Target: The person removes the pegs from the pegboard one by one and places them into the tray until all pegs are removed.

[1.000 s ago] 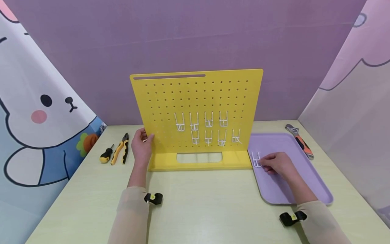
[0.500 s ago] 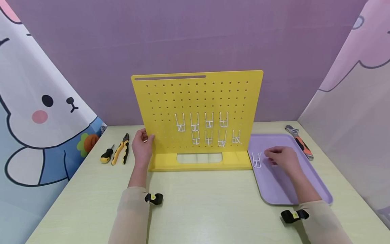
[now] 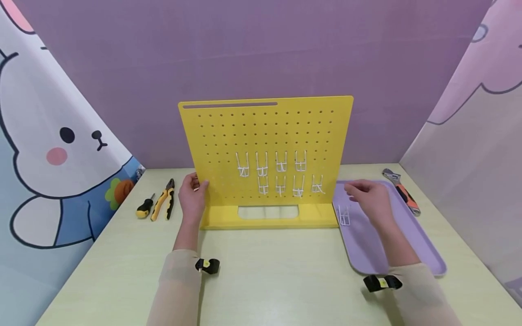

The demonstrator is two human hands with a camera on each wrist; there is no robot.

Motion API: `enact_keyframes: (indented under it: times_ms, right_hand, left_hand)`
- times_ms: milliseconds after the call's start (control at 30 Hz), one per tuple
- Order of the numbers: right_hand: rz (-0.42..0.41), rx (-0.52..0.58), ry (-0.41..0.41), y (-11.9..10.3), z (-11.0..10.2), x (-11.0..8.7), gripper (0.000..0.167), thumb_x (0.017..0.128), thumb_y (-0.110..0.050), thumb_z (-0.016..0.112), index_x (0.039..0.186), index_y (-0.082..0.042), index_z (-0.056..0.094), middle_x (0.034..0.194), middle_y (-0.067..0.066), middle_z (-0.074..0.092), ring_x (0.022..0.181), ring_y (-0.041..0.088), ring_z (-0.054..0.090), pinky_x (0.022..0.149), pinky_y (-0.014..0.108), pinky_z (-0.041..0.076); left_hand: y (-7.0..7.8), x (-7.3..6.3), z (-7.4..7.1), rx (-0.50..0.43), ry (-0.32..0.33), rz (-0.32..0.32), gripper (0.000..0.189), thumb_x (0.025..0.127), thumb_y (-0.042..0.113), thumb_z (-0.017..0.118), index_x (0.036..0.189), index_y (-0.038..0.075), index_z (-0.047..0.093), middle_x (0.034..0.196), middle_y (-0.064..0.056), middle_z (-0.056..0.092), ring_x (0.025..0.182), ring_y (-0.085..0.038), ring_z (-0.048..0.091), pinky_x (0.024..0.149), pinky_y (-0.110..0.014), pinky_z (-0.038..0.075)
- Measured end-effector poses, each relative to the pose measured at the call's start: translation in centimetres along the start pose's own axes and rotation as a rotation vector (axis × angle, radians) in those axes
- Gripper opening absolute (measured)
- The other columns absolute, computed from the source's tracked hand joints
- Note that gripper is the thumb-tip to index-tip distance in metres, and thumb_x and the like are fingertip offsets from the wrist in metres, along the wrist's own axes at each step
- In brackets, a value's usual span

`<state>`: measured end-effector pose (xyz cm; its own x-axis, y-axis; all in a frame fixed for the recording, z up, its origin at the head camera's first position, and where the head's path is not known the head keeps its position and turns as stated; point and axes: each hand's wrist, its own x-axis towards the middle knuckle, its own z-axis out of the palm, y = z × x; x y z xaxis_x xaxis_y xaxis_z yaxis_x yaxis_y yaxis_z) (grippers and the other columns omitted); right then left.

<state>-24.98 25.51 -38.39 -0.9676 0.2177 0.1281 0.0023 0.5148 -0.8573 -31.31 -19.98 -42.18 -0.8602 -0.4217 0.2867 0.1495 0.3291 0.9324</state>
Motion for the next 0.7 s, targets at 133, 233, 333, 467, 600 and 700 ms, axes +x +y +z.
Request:
enact_keyframes:
  times_ms: [133,233,333,467,600,700]
  right_hand:
    - [-0.014,0.045,0.008,-1.2,0.8,0.1,0.037,0.098,-0.033,0.068,0.119,-0.003,0.071,0.113,0.016,0.069,0.092,0.02,0.068,0.072,0.018,0.054]
    - [-0.015,0.08,0.023,-2.1,1.4,0.2,0.036,0.098,-0.033,0.068,0.118,-0.003,0.072,0.113,0.015,0.069,0.091,0.021,0.067,0.074,0.019,0.054]
    - [-0.015,0.111,0.04,-2.9,2.0,0.3,0.034,0.098,-0.031,0.069,0.117,-0.004,0.072,0.11,0.012,0.069,0.088,0.018,0.066,0.075,0.019,0.054]
    - [-0.051,0.187,0.048,-3.7,3.0,0.7,0.03,0.096,-0.024,0.071,0.115,0.0,0.072,0.103,0.009,0.07,0.083,0.013,0.065,0.077,0.023,0.055]
    - [-0.089,0.257,0.042,-4.4,4.0,1.0,0.03,0.095,-0.022,0.073,0.114,0.001,0.073,0.097,0.005,0.071,0.083,0.015,0.066,0.078,0.025,0.055]
    - [-0.102,0.291,0.033,-5.1,4.7,1.1,0.031,0.096,-0.024,0.073,0.115,-0.001,0.073,0.099,0.005,0.07,0.088,0.019,0.066,0.077,0.023,0.055]
  left_hand:
    - [-0.2,0.0,0.1,0.005,0.003,-0.001,0.031,0.098,0.008,0.067,0.128,0.003,0.06,0.11,-0.014,0.062,0.103,-0.022,0.056,0.091,-0.035,0.051]
    - [-0.4,0.1,0.1,0.005,0.004,0.001,0.031,0.098,0.008,0.067,0.128,0.003,0.06,0.109,-0.013,0.062,0.102,-0.021,0.056,0.09,-0.034,0.051]
    - [-0.5,0.1,0.1,0.001,0.003,0.003,0.031,0.098,0.009,0.067,0.127,0.003,0.06,0.109,-0.013,0.062,0.102,-0.022,0.056,0.089,-0.035,0.051]
    - [-0.4,0.1,0.1,0.004,-0.001,0.013,0.031,0.098,0.009,0.067,0.127,0.002,0.06,0.109,-0.014,0.062,0.101,-0.022,0.056,0.089,-0.036,0.051]
    - [-0.4,0.0,0.1,0.003,-0.001,0.016,0.031,0.098,0.009,0.067,0.127,0.002,0.06,0.109,-0.014,0.061,0.101,-0.022,0.056,0.089,-0.037,0.051]
    - [-0.4,0.0,0.0,-0.005,0.001,0.015,0.031,0.098,0.008,0.067,0.127,0.002,0.06,0.109,-0.014,0.061,0.101,-0.022,0.056,0.089,-0.037,0.05]
